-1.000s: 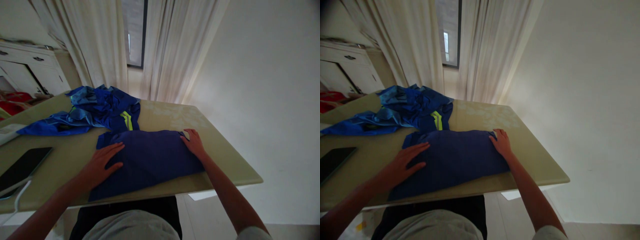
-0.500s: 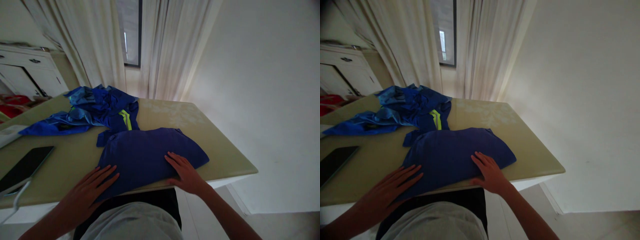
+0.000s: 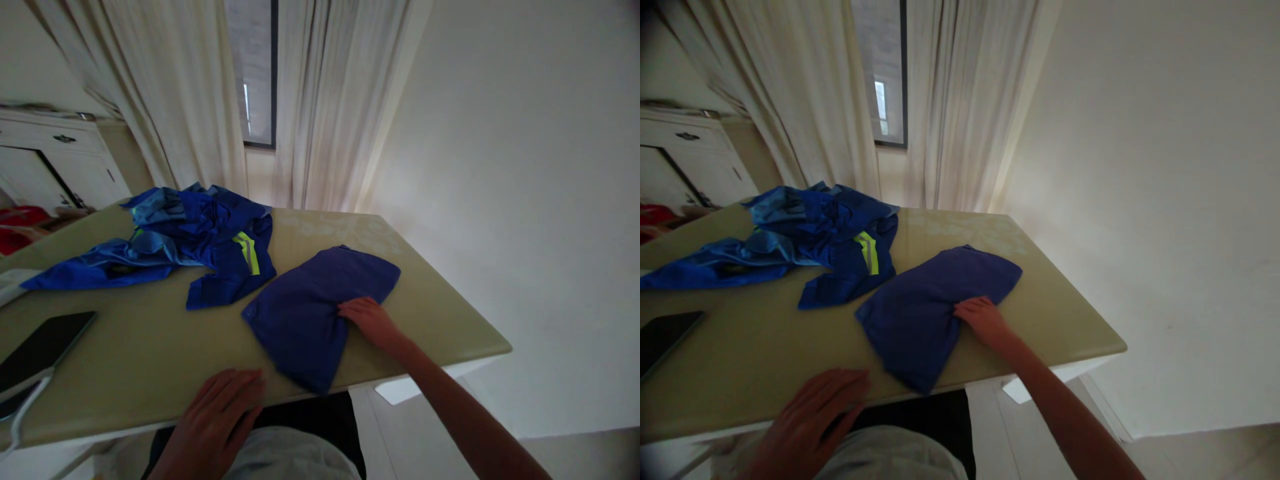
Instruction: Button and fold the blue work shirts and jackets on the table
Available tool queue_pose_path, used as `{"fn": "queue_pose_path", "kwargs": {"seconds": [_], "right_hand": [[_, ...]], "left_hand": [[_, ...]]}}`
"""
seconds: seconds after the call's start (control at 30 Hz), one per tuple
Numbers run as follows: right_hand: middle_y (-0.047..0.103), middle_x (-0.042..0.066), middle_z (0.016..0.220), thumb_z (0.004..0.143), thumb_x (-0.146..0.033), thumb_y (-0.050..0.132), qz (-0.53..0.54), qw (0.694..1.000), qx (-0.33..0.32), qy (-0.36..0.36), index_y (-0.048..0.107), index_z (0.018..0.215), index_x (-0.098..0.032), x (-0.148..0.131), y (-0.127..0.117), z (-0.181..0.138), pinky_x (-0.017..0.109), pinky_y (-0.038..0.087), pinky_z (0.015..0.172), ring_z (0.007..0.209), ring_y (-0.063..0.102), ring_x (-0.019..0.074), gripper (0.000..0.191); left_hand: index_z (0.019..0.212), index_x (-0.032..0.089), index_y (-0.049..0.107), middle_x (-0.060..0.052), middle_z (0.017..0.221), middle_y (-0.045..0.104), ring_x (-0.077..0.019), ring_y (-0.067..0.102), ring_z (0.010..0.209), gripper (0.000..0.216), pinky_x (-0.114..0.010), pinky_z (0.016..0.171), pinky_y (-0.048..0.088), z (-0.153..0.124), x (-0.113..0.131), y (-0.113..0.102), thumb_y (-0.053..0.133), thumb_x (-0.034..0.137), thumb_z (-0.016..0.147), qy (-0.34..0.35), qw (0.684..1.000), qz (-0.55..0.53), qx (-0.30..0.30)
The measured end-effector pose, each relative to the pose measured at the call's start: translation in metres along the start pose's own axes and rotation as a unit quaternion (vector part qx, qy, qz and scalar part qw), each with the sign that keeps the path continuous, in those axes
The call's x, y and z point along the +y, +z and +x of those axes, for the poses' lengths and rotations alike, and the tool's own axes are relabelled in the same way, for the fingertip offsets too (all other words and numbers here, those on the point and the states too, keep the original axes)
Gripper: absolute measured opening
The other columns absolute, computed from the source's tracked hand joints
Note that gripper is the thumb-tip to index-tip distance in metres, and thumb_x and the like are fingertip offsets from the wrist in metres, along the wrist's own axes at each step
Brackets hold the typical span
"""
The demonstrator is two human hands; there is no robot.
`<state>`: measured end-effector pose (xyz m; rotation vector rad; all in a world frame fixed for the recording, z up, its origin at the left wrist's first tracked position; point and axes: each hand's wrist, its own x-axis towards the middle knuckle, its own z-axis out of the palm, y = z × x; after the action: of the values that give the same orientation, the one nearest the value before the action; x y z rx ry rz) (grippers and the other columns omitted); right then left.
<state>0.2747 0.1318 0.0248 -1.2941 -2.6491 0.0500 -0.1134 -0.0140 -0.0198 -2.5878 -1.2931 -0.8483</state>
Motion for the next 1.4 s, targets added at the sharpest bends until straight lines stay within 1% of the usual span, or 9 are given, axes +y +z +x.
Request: {"fn": "queue_pose_path", "kwargs": {"seconds": [0.17, 0.27, 0.47, 0.7, 0.87, 1.0, 1.1, 1.27, 1.4], "right_hand": [[0.064, 0.010, 0.144, 0.088, -0.005, 0.045, -0.006, 0.973, 0.122, 0.196, 0.077, 0.112, -0.021, 0.073, -0.034, -0.013, 0.050, 0.043, 0.116, 0.130, 0.060, 0.0292, 0.043], [0.063, 0.012, 0.143, 0.100, -0.027, 0.044, 0.024, 0.971, 0.157, 0.181, 0.070, 0.127, -0.021, 0.063, -0.030, -0.010, 0.047, 0.042, 0.119, 0.131, 0.059, 0.0266, 0.038], [0.044, 0.021, 0.160, 0.098, -0.067, 0.049, -0.001, 0.973, 0.026, 0.227, 0.040, 0.160, -0.026, 0.026, 0.016, 0.029, 0.063, 0.037, 0.115, 0.147, 0.043, 0.0407, 0.075], [0.046, 0.022, 0.158, 0.105, -0.050, 0.038, -0.016, 0.941, -0.001, 0.338, 0.048, 0.155, -0.026, 0.099, 0.015, 0.081, 0.070, 0.034, 0.112, 0.145, 0.044, 0.0393, 0.056], [0.057, 0.027, 0.144, 0.101, -0.040, 0.045, -0.050, 0.878, 0.056, 0.472, 0.059, 0.145, -0.017, 0.143, -0.006, 0.085, 0.072, 0.033, 0.110, 0.136, 0.052, 0.0429, 0.051], [0.053, 0.024, 0.151, 0.099, -0.033, 0.047, -0.028, 0.925, 0.108, 0.364, 0.057, 0.146, -0.013, 0.119, 0.001, 0.097, 0.058, 0.032, 0.119, 0.140, 0.050, 0.0373, 0.052], [0.065, 0.017, 0.139, 0.103, -0.042, 0.042, 0.116, 0.962, 0.091, 0.231, 0.065, 0.135, -0.018, 0.074, 0.011, 0.117, 0.046, 0.042, 0.114, 0.132, 0.059, 0.0291, 0.047], [0.073, 0.012, 0.120, 0.103, -0.063, 0.041, 0.357, 0.926, 0.046, 0.114, 0.067, 0.130, -0.020, -0.008, 0.024, 0.150, 0.039, 0.054, 0.097, 0.106, 0.070, 0.0231, 0.056], [0.073, 0.011, 0.116, 0.089, -0.053, 0.071, 0.361, 0.925, 0.043, 0.110, 0.061, 0.138, -0.018, -0.041, 0.032, 0.163, 0.034, 0.055, 0.085, 0.089, 0.069, 0.0200, 0.060]], "left_hand": [[0.125, 0.030, 0.072, -0.003, 0.125, 0.075, -0.0211, 0.070, 0.111, 0.029, -0.034, 0.097, 0.059, -0.006, -0.003, 0.002, 0.058, 0.033, 0.100, -0.005, 1.000, -0.015, 0.015], [0.117, 0.030, 0.075, -0.002, 0.118, 0.076, -0.0201, 0.071, 0.106, 0.025, -0.033, 0.095, 0.059, -0.002, -0.002, 0.006, 0.057, 0.032, 0.100, -0.008, 1.000, -0.021, 0.022], [0.117, 0.030, 0.075, -0.004, 0.118, 0.076, -0.0217, 0.071, 0.106, 0.028, -0.036, 0.100, 0.055, 0.026, -0.044, 0.013, 0.053, 0.038, 0.101, -0.040, 0.999, -0.010, -0.018], [0.151, 0.017, 0.054, -0.018, 0.155, 0.052, -0.0397, 0.053, 0.135, 0.063, -0.059, 0.107, 0.046, 0.106, -0.140, 0.017, 0.045, 0.047, 0.097, -0.221, 0.967, 0.095, -0.090], [0.131, 0.020, 0.070, -0.015, 0.134, 0.068, -0.0350, 0.062, 0.122, 0.050, -0.050, 0.103, 0.048, 0.127, -0.160, 0.017, 0.037, 0.043, 0.101, -0.267, 0.952, 0.087, -0.120], [0.108, 0.023, 0.076, -0.011, 0.112, 0.075, -0.0280, 0.070, 0.102, 0.044, -0.040, 0.092, 0.052, 0.132, -0.145, 0.012, 0.036, 0.039, 0.103, -0.260, 0.960, 0.008, -0.100], [0.100, 0.022, 0.076, -0.009, 0.102, 0.076, -0.0244, 0.070, 0.095, 0.042, -0.035, 0.088, 0.052, 0.137, -0.109, 0.011, 0.039, 0.040, 0.105, -0.214, 0.972, -0.068, -0.066], [0.090, 0.021, 0.075, -0.006, 0.088, 0.074, -0.0201, 0.069, 0.082, 0.040, -0.032, 0.079, 0.051, 0.136, -0.025, 0.020, 0.043, 0.037, 0.107, -0.073, 0.978, -0.150, -0.125], [0.108, 0.024, 0.075, -0.004, 0.102, 0.077, -0.0198, 0.071, 0.093, 0.029, -0.031, 0.084, 0.051, 0.132, 0.001, 0.015, 0.049, 0.037, 0.106, 0.028, 0.954, -0.216, -0.205]]}}
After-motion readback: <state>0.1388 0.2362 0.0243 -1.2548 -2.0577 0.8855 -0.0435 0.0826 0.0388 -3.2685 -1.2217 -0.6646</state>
